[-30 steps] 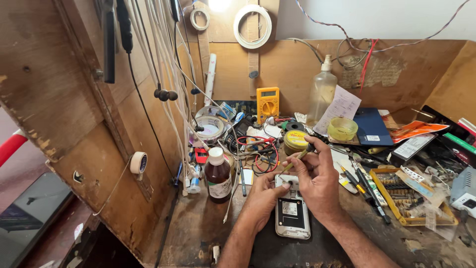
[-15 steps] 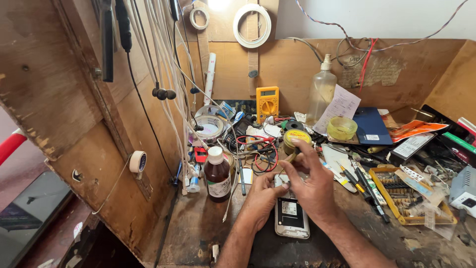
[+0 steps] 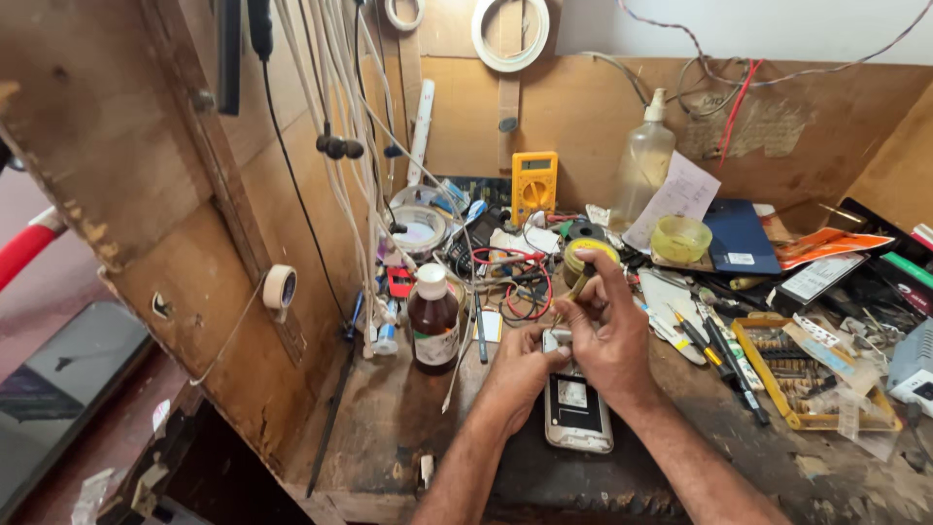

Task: The person disassembles a mobile phone by removing the back cover and battery, then uses a small screwdriver to remove screws from the internal frame.

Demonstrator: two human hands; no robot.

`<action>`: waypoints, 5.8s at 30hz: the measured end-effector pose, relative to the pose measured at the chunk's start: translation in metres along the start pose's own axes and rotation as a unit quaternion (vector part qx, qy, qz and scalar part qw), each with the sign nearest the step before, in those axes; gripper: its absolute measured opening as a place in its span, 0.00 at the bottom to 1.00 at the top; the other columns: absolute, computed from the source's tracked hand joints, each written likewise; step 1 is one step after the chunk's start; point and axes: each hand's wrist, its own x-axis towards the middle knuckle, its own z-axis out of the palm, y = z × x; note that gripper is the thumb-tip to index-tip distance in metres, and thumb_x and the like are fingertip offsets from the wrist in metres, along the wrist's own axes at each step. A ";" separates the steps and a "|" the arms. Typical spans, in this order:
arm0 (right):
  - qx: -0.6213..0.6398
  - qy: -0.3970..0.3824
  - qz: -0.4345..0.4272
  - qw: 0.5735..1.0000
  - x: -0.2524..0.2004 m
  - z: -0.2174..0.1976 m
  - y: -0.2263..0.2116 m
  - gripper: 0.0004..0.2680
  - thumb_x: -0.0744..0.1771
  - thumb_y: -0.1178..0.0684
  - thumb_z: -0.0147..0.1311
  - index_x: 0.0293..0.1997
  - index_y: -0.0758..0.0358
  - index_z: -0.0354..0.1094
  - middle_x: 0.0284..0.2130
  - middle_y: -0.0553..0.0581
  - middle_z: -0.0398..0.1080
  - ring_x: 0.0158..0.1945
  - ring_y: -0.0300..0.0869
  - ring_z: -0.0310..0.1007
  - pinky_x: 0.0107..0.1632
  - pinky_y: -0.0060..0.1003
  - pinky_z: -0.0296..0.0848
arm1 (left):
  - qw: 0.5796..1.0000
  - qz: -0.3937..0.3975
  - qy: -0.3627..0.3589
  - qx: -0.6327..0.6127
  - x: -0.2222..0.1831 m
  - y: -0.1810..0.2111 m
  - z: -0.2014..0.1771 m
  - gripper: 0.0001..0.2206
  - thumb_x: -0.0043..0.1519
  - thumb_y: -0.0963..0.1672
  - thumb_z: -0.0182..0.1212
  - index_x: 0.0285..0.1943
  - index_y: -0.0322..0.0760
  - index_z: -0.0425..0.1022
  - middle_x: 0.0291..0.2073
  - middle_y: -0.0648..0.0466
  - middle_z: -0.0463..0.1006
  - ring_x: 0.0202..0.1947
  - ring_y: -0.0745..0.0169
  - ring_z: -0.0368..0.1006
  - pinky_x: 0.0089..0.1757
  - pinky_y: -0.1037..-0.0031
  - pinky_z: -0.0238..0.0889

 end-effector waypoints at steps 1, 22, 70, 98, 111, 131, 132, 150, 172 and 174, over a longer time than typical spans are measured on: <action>0.004 -0.006 -0.005 1.000 -0.001 0.000 0.002 0.24 0.66 0.68 0.58 0.71 0.60 0.54 0.29 0.51 0.63 0.34 0.33 0.68 0.39 0.28 0.73 | 1.000 0.004 -0.006 -0.006 0.000 -0.001 -0.001 0.09 0.59 0.35 0.59 0.47 0.26 0.77 0.36 0.52 0.81 0.35 0.68 0.76 0.39 0.75 0.70; -0.162 -0.083 -0.036 0.983 0.044 -0.023 -0.045 0.16 0.62 0.57 0.65 0.52 0.66 0.68 0.34 0.58 0.73 0.30 0.40 0.74 0.33 0.36 0.73 | 0.999 -0.023 -0.015 -0.017 -0.003 0.010 0.004 0.12 0.59 0.35 0.59 0.52 0.23 0.75 0.36 0.49 0.81 0.35 0.65 0.78 0.39 0.74 0.72; -0.503 -0.524 -0.017 0.687 0.107 -0.014 -0.067 0.05 0.58 0.56 0.59 0.26 0.68 0.75 0.25 0.67 0.74 0.34 0.59 0.77 0.38 0.53 0.75 | 0.998 -0.032 -0.005 0.050 -0.008 0.018 0.008 0.09 0.58 0.37 0.62 0.45 0.24 0.79 0.34 0.51 0.83 0.33 0.68 0.77 0.38 0.76 0.70; -0.329 -0.408 -0.001 0.851 0.113 -0.051 -0.031 0.08 0.65 0.51 0.58 0.40 0.65 0.75 0.26 0.54 0.75 0.30 0.47 0.76 0.33 0.46 0.74 | 0.999 -0.022 -0.008 0.035 -0.004 0.009 0.004 0.10 0.60 0.38 0.61 0.49 0.25 0.78 0.36 0.51 0.83 0.34 0.65 0.78 0.39 0.73 0.72; 0.704 -0.131 0.048 0.696 0.133 -0.076 -0.114 0.17 0.76 0.40 0.41 0.74 0.51 0.60 0.14 0.40 0.39 0.17 0.30 0.37 0.19 0.28 0.44 | 0.999 -0.028 -0.041 0.007 -0.001 0.007 0.004 0.08 0.61 0.38 0.61 0.47 0.26 0.78 0.33 0.50 0.84 0.32 0.65 0.79 0.38 0.73 0.73; 0.617 -0.133 0.144 0.763 0.124 -0.084 -0.109 0.22 0.74 0.34 0.40 0.69 0.59 0.63 0.15 0.43 0.41 0.17 0.32 0.39 0.21 0.28 0.46 | 0.998 -0.049 -0.027 -0.003 -0.002 0.012 0.006 0.10 0.61 0.38 0.62 0.51 0.25 0.77 0.34 0.49 0.83 0.31 0.66 0.79 0.38 0.74 0.74; 0.587 -0.128 0.161 0.783 0.122 -0.084 -0.105 0.24 0.73 0.32 0.40 0.67 0.63 0.64 0.15 0.42 0.42 0.17 0.31 0.40 0.20 0.27 0.47 | 0.998 -0.051 -0.027 -0.006 -0.003 0.012 0.006 0.11 0.61 0.38 0.62 0.51 0.25 0.77 0.34 0.49 0.83 0.31 0.66 0.79 0.37 0.74 0.73; -0.288 -0.287 0.200 0.892 0.059 -0.066 -0.046 0.12 0.59 0.47 0.62 0.40 0.60 0.81 0.27 0.60 0.82 0.29 0.43 0.82 0.37 0.39 0.77 | 0.999 -0.037 -0.017 -0.003 -0.006 0.017 0.008 0.10 0.59 0.38 0.62 0.50 0.27 0.77 0.36 0.52 0.83 0.34 0.67 0.79 0.40 0.75 0.73; -0.379 -0.322 0.164 0.852 0.059 -0.059 -0.062 0.13 0.59 0.44 0.61 0.41 0.55 0.82 0.29 0.62 0.80 0.35 0.48 0.81 0.44 0.43 0.78 | 0.999 -0.035 -0.010 0.026 -0.008 0.018 0.008 0.12 0.60 0.38 0.62 0.51 0.24 0.76 0.35 0.50 0.82 0.33 0.67 0.78 0.37 0.74 0.73; -0.375 -0.316 0.147 0.859 0.060 -0.059 -0.064 0.13 0.58 0.46 0.61 0.40 0.57 0.83 0.30 0.62 0.80 0.35 0.48 0.82 0.44 0.42 0.78 | 0.999 -0.041 -0.009 0.025 -0.009 0.019 0.008 0.12 0.60 0.38 0.62 0.51 0.24 0.76 0.35 0.50 0.83 0.33 0.67 0.78 0.37 0.75 0.73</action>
